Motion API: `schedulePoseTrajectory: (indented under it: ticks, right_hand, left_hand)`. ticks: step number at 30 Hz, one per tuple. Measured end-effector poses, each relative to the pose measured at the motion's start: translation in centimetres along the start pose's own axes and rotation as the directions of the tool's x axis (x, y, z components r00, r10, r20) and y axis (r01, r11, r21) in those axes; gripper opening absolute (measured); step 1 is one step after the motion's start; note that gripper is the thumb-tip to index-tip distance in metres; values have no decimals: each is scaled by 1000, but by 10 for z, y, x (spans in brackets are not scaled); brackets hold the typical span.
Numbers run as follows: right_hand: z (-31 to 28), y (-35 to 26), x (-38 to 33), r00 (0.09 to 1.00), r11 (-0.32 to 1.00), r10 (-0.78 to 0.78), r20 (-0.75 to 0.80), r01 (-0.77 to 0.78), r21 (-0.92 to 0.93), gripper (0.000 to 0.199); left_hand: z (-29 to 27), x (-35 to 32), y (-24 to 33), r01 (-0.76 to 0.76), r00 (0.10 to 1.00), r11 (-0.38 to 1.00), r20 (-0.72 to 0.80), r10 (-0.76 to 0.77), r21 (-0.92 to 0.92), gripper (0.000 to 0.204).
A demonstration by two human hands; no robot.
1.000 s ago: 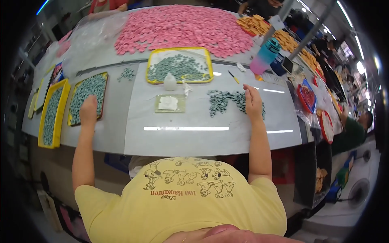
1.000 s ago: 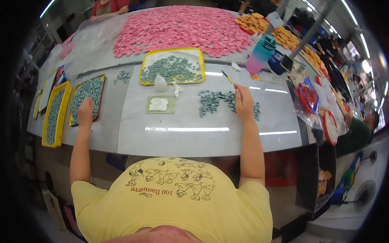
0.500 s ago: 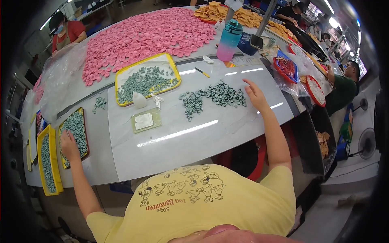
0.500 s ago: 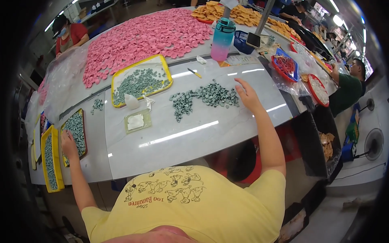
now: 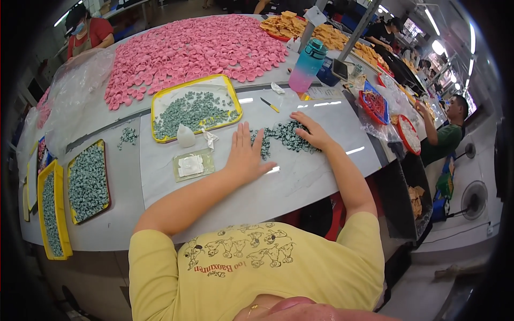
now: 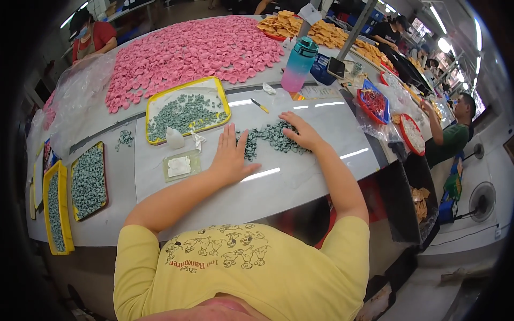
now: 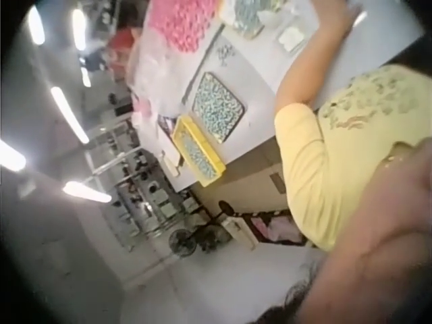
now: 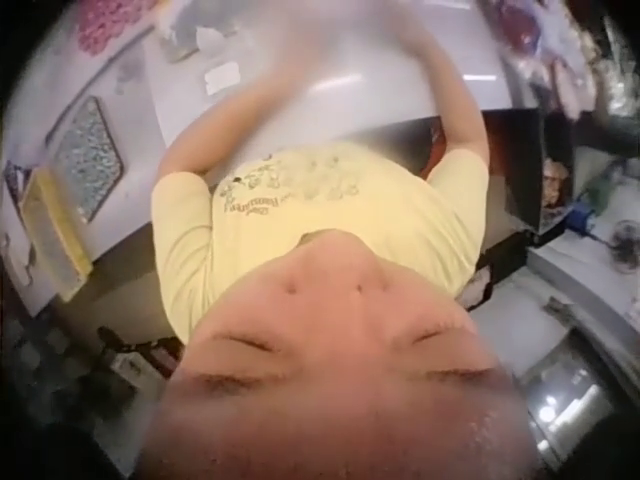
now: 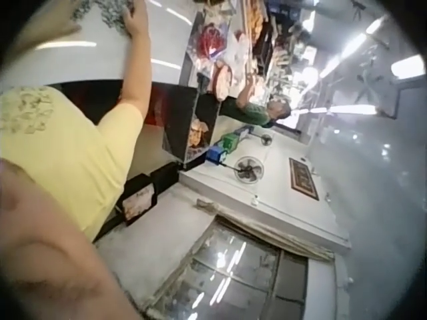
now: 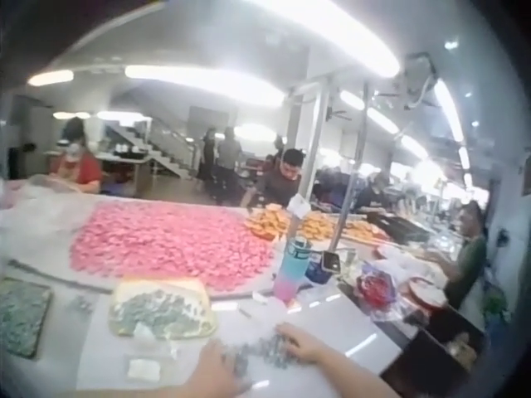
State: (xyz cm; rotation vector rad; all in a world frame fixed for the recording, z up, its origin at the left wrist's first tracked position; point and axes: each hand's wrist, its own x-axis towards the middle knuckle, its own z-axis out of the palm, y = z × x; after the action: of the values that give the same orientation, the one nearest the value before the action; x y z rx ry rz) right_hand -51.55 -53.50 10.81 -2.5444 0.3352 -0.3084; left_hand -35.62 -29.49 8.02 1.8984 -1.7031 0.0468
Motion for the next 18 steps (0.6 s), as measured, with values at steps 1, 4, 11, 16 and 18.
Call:
schedulePoseTrajectory:
  ticks: [1,4,11,16,18]
  right_hand:
    - [3,-4,6,1000,1000,-11,7,11,7,47]
    - [13,-8,20,998,999,-37,43,36,27,50]
    - [43,-23,32,986,989,-123,110,112,97,58]
    - [42,-31,20,977,984,-159,141,145,100,62]
    - [32,-33,9,974,978,-161,161,135,160,64]
  left_hand:
    - [2,5,-6,72,997,997,27,-73,38,95]
    - [7,16,-18,143,986,987,77,-148,72,95]
    - [29,45,-37,-12,996,999,86,15,-43,101]
    - [39,47,-39,-157,986,971,26,165,-180,99]
    - [34,46,-35,-198,977,942,20,212,-269,98]
